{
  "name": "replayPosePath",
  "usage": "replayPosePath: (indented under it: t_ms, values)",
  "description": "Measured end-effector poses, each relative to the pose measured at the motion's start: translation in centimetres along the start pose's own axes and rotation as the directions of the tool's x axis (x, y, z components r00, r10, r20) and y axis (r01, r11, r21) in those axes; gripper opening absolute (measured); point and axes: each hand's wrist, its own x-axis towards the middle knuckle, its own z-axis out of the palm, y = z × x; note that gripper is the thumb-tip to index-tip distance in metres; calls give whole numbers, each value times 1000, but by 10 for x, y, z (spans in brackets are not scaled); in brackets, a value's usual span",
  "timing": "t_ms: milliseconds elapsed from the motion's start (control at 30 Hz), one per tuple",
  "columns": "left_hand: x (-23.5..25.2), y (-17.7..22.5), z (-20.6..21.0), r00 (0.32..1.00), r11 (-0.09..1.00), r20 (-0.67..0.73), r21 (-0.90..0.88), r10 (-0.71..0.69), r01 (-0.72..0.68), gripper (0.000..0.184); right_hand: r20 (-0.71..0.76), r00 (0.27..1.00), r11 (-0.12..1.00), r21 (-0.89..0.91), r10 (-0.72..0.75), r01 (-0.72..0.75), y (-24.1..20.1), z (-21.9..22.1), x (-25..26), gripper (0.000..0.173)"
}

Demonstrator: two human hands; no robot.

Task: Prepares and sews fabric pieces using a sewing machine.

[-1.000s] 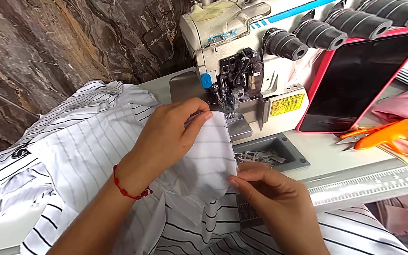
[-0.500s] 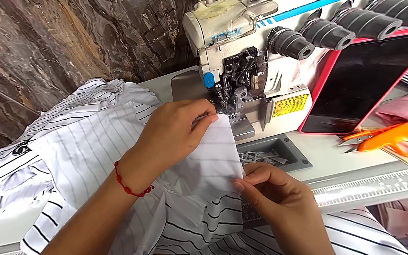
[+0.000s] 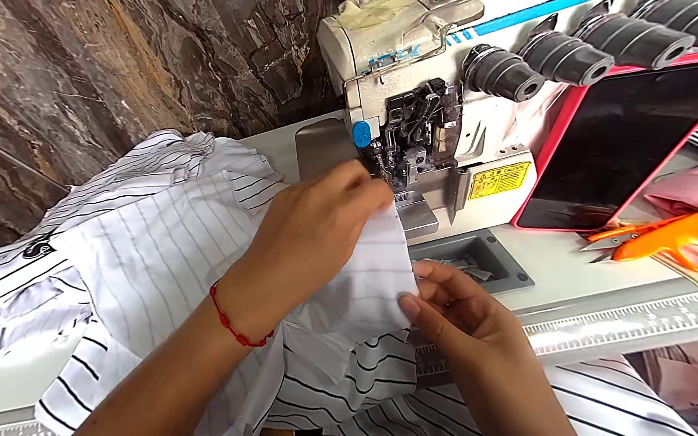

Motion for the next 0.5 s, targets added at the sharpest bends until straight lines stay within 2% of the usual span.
replayPosePath:
  t_ms: [100, 167, 233, 333, 400, 500]
  values:
    - [3, 21, -6, 1000, 993, -17, 116, 23, -21, 13, -6, 998, 998, -11, -63, 63, 5, 0, -1, 9]
    - [-2, 48, -4, 996, 973, -25, 214, -82, 85, 15, -10, 993, 993, -24, -115, 114, 6, 0, -2, 8]
    - [-13, 72, 8, 977, 937, -43, 276, -208, 212, 29, -24, 994, 991, -75, -109, 107, 2, 2, -6, 6]
    - [-24, 88, 22, 953, 921, -30, 247, -303, 301, 61, -32, 992, 989, -90, -124, 121, -3, 2, -13, 14]
    - [-25, 89, 26, 948, 928, -35, 198, -315, 316, 71, -48, 983, 980, -101, -179, 173, -2, 1, -14, 13]
    - [-21, 86, 29, 945, 933, -43, 152, -324, 327, 75, -81, 971, 971, -107, -224, 215, -1, 1, -11, 10]
